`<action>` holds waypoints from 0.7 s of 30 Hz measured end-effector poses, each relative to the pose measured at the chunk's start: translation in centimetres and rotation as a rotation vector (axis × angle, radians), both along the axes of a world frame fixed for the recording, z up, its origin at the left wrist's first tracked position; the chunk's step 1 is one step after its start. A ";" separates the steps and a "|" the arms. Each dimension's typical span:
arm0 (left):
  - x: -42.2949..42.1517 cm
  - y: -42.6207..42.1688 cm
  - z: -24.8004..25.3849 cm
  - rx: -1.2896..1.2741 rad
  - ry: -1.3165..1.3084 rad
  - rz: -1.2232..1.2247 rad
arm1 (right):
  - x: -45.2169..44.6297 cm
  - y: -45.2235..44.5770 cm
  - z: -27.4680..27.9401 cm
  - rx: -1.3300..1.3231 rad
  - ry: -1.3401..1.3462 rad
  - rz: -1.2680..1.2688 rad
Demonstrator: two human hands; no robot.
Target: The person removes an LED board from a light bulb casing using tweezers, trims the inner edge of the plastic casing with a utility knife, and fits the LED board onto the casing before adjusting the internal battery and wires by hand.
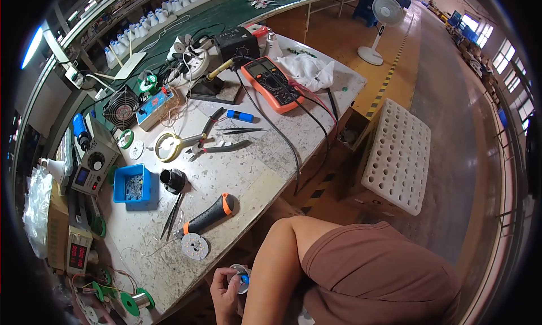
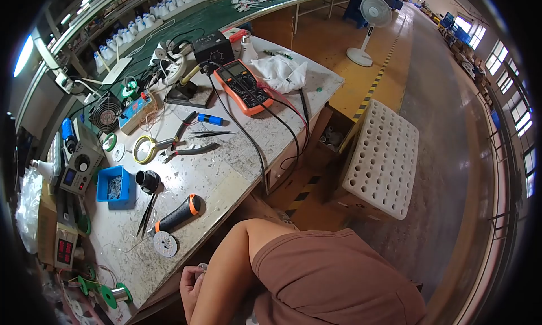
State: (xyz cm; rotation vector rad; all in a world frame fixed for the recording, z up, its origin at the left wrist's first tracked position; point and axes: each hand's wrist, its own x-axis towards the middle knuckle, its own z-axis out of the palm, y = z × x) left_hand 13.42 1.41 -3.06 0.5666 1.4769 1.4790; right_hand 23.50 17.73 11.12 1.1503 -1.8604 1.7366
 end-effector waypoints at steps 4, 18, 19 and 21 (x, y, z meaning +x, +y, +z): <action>-0.1 0.2 -0.4 -0.008 0.021 0.025 | -0.4 -0.3 0.0 -0.017 -0.025 0.073; -1.0 0.0 0.4 -0.276 0.277 -0.048 | -0.2 5.3 -8.7 -0.172 -0.565 0.138; -0.8 -0.1 0.0 -0.280 0.258 -0.037 | 0.8 6.5 -9.4 -0.151 -0.644 -0.002; -0.8 -0.2 -0.6 -0.233 0.339 0.020 | 3.1 6.8 -11.8 -0.270 -0.739 -0.376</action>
